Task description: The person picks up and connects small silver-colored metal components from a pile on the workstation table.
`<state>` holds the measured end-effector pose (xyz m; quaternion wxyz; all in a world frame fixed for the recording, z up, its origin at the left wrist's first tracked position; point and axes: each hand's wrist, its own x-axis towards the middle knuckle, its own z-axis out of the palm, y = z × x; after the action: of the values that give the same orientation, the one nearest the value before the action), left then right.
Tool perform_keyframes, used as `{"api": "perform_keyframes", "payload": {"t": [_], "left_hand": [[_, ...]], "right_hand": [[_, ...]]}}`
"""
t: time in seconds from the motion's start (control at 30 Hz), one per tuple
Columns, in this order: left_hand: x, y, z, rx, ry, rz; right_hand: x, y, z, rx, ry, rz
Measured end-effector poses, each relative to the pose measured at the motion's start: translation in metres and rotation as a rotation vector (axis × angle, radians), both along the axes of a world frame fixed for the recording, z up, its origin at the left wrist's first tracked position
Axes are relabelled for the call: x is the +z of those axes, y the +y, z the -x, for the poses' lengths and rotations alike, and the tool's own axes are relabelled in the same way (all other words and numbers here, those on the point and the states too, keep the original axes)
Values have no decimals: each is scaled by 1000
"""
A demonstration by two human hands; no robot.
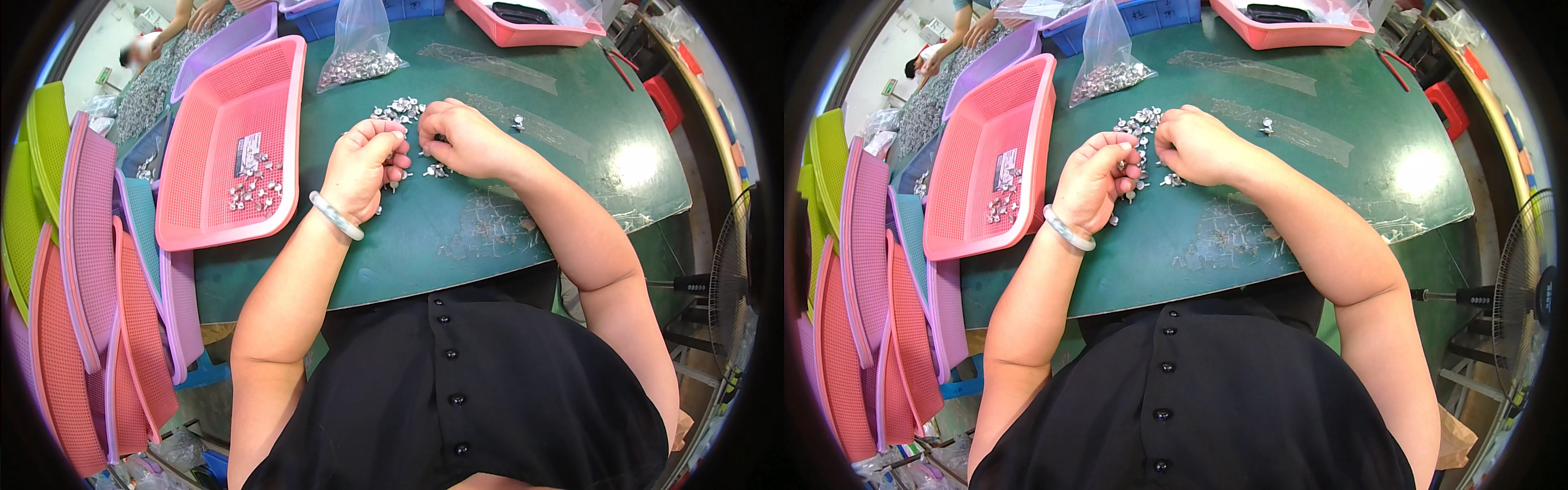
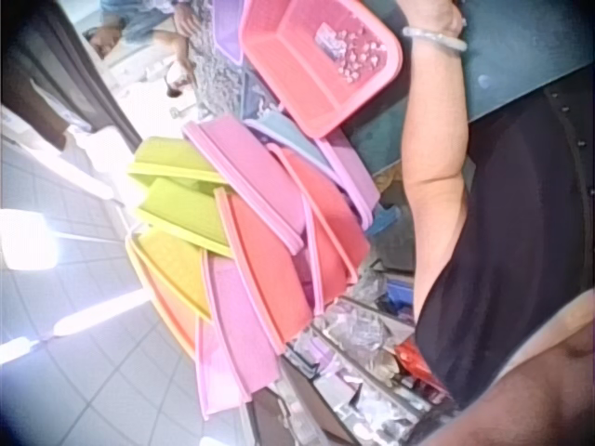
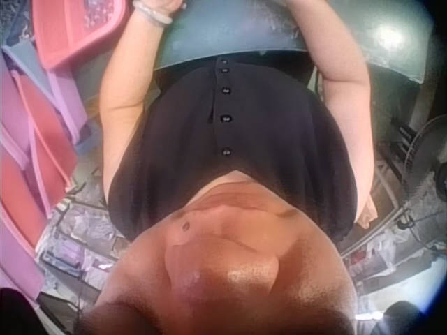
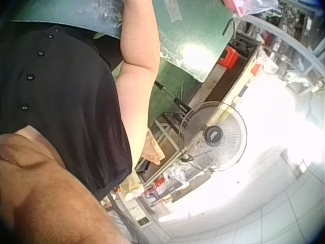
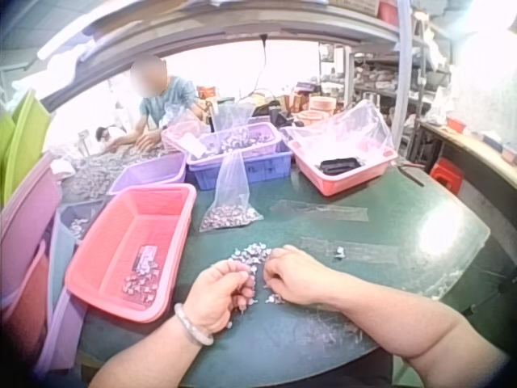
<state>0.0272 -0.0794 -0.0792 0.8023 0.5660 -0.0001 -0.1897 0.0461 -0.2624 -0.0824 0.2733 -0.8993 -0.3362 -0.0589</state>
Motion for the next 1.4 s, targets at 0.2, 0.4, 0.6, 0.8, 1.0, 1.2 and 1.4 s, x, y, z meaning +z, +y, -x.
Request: {"api": "perform_keyframes", "payload": {"t": [0.2,0.4,0.6,0.8,1.0,1.2,1.4], "left_hand": [[0,-2,2,-42,-37,-74],[3,-2,5,-111,-66,-108],[3,-2,5,-31,-88,-65],[5,-2,5,46,-114,-19],[4,-2,5,46,-120,-17],[5,-2,6,21,-114,-25],[5,-1,6,-4,-106,-46]], "right_hand": [[11,2,0,-73,481,-440],[8,4,0,11,429,-534],[8,5,0,-4,548,-660],[12,5,3,-18,565,-614],[13,5,3,11,562,-603],[15,3,4,35,564,-608],[14,3,3,52,545,-615]]}}
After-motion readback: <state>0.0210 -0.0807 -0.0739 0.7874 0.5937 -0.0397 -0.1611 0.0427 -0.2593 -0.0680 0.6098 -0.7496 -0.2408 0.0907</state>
